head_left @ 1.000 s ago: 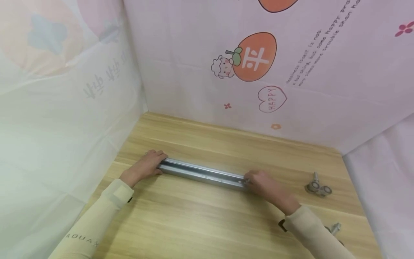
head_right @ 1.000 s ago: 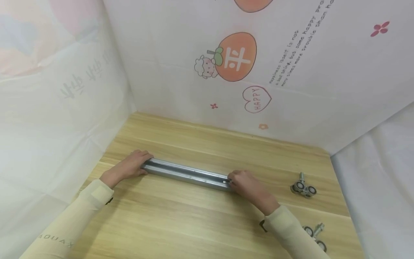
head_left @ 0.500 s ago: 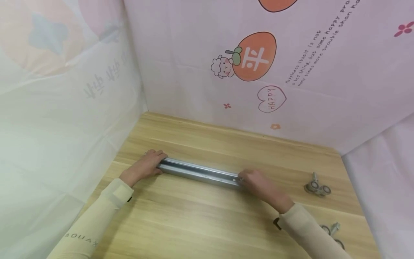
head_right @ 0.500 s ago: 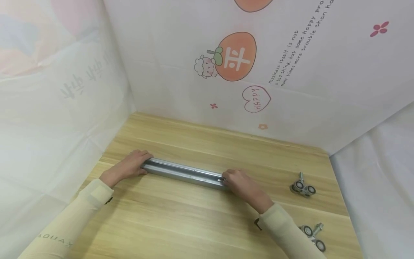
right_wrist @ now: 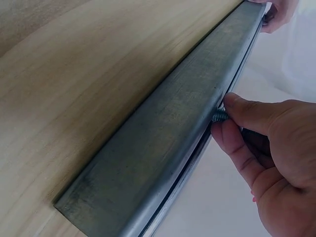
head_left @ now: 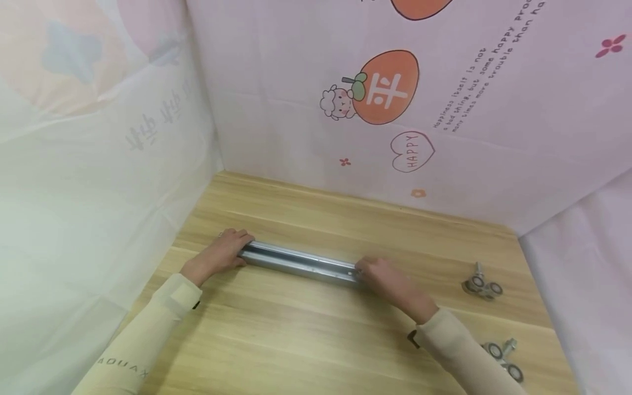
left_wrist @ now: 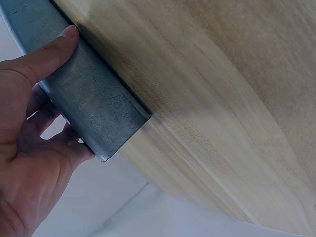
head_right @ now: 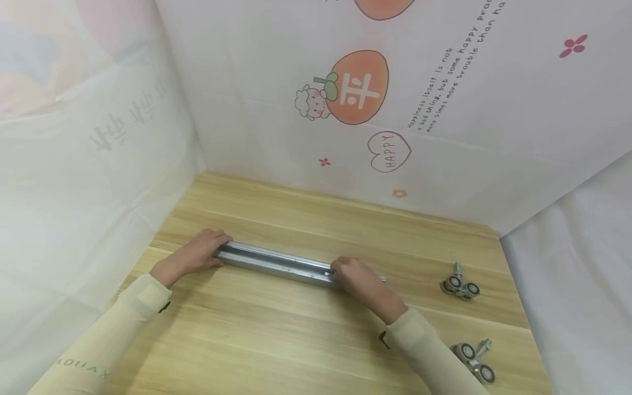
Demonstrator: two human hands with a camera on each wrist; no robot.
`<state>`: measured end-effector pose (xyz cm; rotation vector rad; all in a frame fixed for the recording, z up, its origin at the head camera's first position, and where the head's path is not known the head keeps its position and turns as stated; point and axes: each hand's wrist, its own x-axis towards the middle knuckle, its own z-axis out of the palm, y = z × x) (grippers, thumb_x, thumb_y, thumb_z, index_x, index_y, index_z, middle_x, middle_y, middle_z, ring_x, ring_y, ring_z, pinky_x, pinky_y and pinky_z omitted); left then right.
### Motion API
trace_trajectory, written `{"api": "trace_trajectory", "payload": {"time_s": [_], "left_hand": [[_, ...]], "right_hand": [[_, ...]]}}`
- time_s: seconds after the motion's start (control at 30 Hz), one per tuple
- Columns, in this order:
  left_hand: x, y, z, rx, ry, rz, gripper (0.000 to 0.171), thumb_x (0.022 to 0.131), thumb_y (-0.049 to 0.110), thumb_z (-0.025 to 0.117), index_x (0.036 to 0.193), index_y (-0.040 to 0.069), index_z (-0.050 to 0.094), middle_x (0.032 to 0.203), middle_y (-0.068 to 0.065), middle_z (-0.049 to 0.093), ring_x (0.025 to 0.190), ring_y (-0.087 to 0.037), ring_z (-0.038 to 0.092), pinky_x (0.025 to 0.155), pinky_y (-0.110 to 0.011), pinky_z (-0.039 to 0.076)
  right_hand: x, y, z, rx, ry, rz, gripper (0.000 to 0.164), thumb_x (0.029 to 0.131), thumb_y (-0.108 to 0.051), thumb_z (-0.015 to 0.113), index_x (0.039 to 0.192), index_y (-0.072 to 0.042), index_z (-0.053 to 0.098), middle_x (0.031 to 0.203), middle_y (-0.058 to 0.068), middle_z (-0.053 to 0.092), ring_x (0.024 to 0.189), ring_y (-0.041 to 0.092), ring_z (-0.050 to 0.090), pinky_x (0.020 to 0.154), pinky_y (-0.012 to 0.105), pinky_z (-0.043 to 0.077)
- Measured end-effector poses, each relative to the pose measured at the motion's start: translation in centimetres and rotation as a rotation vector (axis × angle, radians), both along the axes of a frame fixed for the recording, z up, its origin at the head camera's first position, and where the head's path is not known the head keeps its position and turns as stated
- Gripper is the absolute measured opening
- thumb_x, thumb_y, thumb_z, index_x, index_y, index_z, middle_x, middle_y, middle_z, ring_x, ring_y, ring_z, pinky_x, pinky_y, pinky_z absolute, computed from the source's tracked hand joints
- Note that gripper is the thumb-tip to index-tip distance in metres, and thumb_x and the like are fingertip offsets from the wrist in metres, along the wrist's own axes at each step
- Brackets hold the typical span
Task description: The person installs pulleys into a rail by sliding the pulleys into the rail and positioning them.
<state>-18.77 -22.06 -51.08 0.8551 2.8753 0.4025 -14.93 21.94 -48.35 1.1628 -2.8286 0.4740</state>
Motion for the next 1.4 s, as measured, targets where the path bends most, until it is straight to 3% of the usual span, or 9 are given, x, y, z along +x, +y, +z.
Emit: {"api": "trace_trajectory", "payload": {"time_s": [0.5,0.7,1.07,1.4], "left_hand": [[-0.2,0.0,-0.4,0.007,0.001,0.004,0.062,0.084,0.011,0.090,0.137,-0.004,0.061,0.132,-0.021,0.065,0.119,-0.043,0.059,0.105,-0.058,0.050],[-0.3,0.0,-0.5,-0.007,0.020,-0.001,0.062,0.084,0.013,0.090,0.136,-0.003,0.061,0.131,-0.020,0.066,0.120,-0.043,0.059,0.106,-0.058,0.050],[-0.3,-0.2,-0.3,-0.003,-0.003,0.008,0.063,0.084,0.012,0.090,0.138,-0.003,0.060,0.132,-0.020,0.065,0.120,-0.044,0.059,0.106,-0.059,0.050],[-0.3,-0.2,-0.4,0.000,0.008,0.000,0.063,0.084,0.012,0.090,0.137,-0.003,0.061,0.131,-0.020,0.065,0.119,-0.043,0.059,0.106,-0.058,0.050]], "right_hand": [[-0.1,-0.4,-0.4,-0.022,-0.014,-0.002,0.007,0.091,0.000,0.079,0.095,-0.004,0.075,0.086,0.004,0.073,0.072,0.011,0.066,0.064,0.021,0.058],[-0.4,-1.6,-0.3,-0.021,-0.041,0.005,0.006,0.092,-0.001,0.078,0.097,-0.003,0.075,0.087,0.005,0.072,0.073,0.012,0.065,0.065,0.023,0.058],[-1.2,-3.8,-0.6,0.009,0.010,0.014,0.008,0.090,-0.002,0.080,0.095,-0.003,0.074,0.087,0.006,0.073,0.075,0.017,0.069,0.067,0.026,0.060],[-1.3,-5.8,-0.4,0.019,0.004,0.016,0.008,0.092,-0.004,0.080,0.097,-0.003,0.074,0.090,0.007,0.074,0.077,0.019,0.070,0.070,0.027,0.061]]}}
